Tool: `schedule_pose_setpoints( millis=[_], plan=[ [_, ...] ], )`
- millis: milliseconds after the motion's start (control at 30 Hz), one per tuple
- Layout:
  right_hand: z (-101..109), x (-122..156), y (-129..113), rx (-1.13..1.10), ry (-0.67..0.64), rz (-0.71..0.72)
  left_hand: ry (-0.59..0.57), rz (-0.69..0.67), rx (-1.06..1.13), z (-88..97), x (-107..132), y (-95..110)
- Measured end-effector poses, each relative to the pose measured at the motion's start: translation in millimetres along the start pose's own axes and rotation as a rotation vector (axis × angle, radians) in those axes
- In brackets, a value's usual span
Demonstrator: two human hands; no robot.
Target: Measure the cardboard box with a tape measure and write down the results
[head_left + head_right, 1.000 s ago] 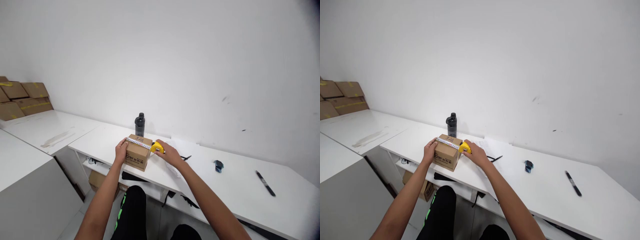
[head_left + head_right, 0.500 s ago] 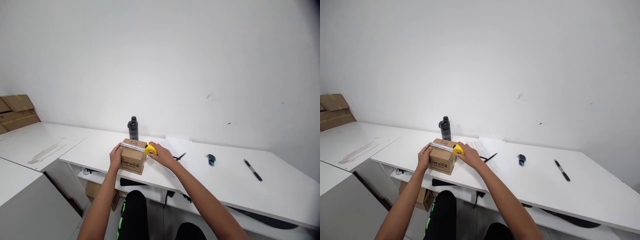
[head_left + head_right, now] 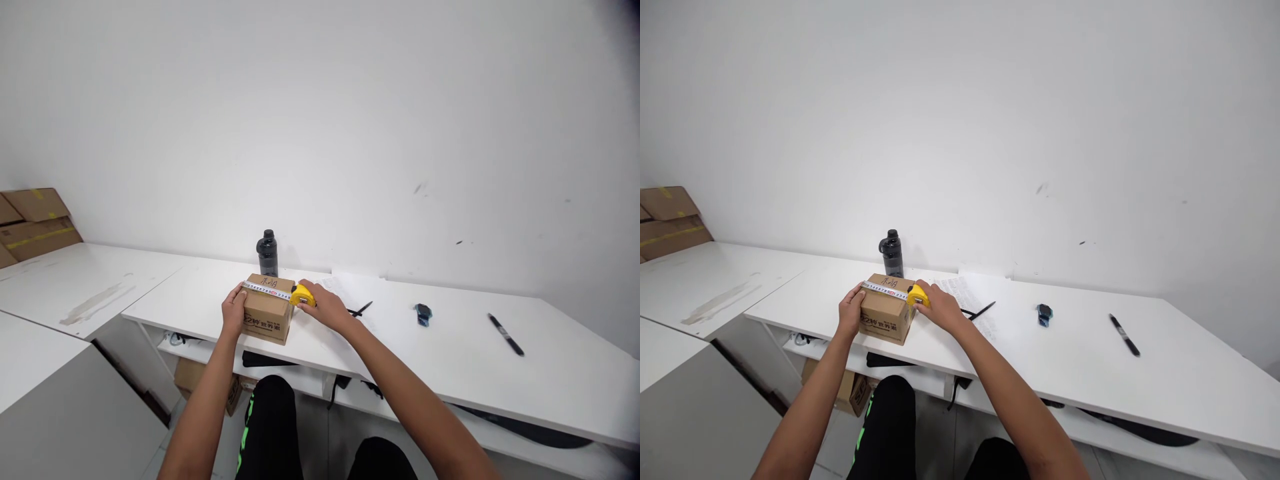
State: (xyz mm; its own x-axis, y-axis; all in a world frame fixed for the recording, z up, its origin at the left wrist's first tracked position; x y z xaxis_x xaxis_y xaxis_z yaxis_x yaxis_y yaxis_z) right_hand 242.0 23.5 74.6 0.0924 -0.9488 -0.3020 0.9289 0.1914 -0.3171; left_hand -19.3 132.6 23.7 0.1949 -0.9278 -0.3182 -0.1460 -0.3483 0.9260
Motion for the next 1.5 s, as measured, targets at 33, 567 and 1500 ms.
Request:
schedule_pose_setpoints(
  millis=[33, 567, 1500],
  plan=[
    [0, 0, 0, -0.001, 0.000, 0.002, -0.001, 0.002, 0.002, -0.2, 0, 0],
    [1, 1, 0, -0.063, 0.016, 0.018, -0.037, -0.026, 0.048, -5.6, 1, 2],
    [0, 5, 2, -0.096, 0.029, 0.001, -0.074, -0.048, -0.018, -10.4, 1, 4]
  ],
)
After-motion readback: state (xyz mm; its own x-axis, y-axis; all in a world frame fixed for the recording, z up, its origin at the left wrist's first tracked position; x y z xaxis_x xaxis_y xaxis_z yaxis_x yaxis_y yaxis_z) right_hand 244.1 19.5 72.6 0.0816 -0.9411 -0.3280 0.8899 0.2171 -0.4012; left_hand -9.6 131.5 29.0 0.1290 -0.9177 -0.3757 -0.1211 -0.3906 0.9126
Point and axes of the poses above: each hand's wrist, its own x-axis away from the middle knuckle, its own z-axis out of the back of the hand, y = z × x, the point moved 10 cm from there along -x, towards the middle knuckle, and after that the axes turned 6 degrees about x, right-handed, at the moved point
